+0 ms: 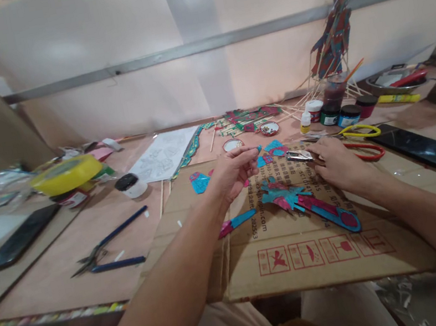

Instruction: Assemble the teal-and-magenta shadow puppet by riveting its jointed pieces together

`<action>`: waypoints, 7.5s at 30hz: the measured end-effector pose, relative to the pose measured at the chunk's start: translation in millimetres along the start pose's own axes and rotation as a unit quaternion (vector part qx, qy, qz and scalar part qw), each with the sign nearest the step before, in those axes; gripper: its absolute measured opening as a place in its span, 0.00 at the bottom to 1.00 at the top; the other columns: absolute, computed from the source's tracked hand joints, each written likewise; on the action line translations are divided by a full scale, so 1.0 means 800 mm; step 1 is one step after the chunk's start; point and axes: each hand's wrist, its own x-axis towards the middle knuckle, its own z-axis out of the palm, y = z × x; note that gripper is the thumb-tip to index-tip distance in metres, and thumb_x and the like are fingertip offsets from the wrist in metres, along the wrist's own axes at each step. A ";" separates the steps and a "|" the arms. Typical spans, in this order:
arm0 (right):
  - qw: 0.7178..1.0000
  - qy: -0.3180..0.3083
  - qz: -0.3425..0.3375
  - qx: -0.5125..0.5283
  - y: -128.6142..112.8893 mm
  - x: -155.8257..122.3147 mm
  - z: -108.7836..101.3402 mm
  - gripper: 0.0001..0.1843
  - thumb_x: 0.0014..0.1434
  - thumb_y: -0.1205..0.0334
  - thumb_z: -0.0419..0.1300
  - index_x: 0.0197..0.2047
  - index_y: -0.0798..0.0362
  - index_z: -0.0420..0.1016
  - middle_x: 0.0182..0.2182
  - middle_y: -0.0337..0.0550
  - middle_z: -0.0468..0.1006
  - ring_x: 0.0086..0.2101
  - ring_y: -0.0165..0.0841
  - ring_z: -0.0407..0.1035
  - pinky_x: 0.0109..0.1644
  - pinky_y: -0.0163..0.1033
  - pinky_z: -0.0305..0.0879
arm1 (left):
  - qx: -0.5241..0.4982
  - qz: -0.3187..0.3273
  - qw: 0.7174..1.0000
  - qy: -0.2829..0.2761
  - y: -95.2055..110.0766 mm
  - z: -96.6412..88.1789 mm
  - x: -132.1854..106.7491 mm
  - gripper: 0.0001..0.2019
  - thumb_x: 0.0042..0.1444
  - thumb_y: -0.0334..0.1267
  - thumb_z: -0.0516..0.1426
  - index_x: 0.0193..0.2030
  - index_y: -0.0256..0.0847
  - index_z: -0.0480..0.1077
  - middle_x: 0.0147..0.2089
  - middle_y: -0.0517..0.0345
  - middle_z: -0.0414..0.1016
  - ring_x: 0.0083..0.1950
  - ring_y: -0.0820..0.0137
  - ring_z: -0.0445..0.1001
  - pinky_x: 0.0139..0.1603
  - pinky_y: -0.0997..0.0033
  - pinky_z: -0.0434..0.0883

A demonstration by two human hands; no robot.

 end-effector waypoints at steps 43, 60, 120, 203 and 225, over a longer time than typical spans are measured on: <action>0.988 0.132 -0.060 -0.049 -0.045 -0.007 -0.020 0.12 0.62 0.68 0.55 0.48 0.52 0.73 0.45 0.54 0.74 0.46 0.46 0.66 0.51 0.51 0.65 | 0.036 -0.059 0.990 -0.122 -0.028 0.022 -0.012 0.18 0.40 0.39 0.74 0.32 0.35 0.73 0.33 0.54 0.80 0.39 0.65 0.82 0.43 0.67 0.76; 0.982 0.146 -0.091 -0.082 -0.055 -0.012 -0.029 0.14 0.67 0.70 0.51 0.43 0.50 0.77 0.53 0.51 0.75 0.53 0.48 0.62 0.56 0.57 0.59 | 0.169 0.080 0.976 -0.115 -0.022 0.013 -0.011 0.08 0.48 0.38 0.69 0.30 0.39 0.77 0.40 0.53 0.81 0.44 0.67 0.80 0.51 0.65 0.72; 0.938 0.215 -0.157 -0.224 -0.055 -0.013 -0.031 0.11 0.63 0.75 0.54 0.40 0.52 0.74 0.52 0.52 0.71 0.57 0.46 0.55 0.58 0.54 0.59 | 0.509 0.363 0.779 -0.041 -0.005 -0.001 -0.015 0.04 0.58 0.29 0.62 0.36 0.41 0.78 0.37 0.59 0.83 0.38 0.72 0.81 0.44 0.73 0.77; 0.921 0.191 -0.243 -0.238 -0.050 -0.014 -0.049 0.10 0.66 0.69 0.55 0.44 0.53 0.79 0.33 0.41 0.80 0.40 0.38 0.64 0.47 0.45 0.53 | 0.689 0.388 0.589 -0.170 -0.005 -0.003 -0.034 0.10 0.69 0.36 0.51 0.38 0.41 0.72 0.35 0.59 0.79 0.36 0.71 0.76 0.35 0.73 0.66; 0.955 0.071 -0.230 -0.176 -0.051 -0.012 -0.041 0.10 0.61 0.74 0.55 0.32 0.54 0.74 0.28 0.46 0.74 0.32 0.37 0.61 0.37 0.41 0.51 | 0.514 0.183 0.817 -0.184 0.002 0.008 -0.030 0.07 0.53 0.38 0.66 0.37 0.42 0.74 0.36 0.60 0.80 0.37 0.70 0.78 0.41 0.73 0.73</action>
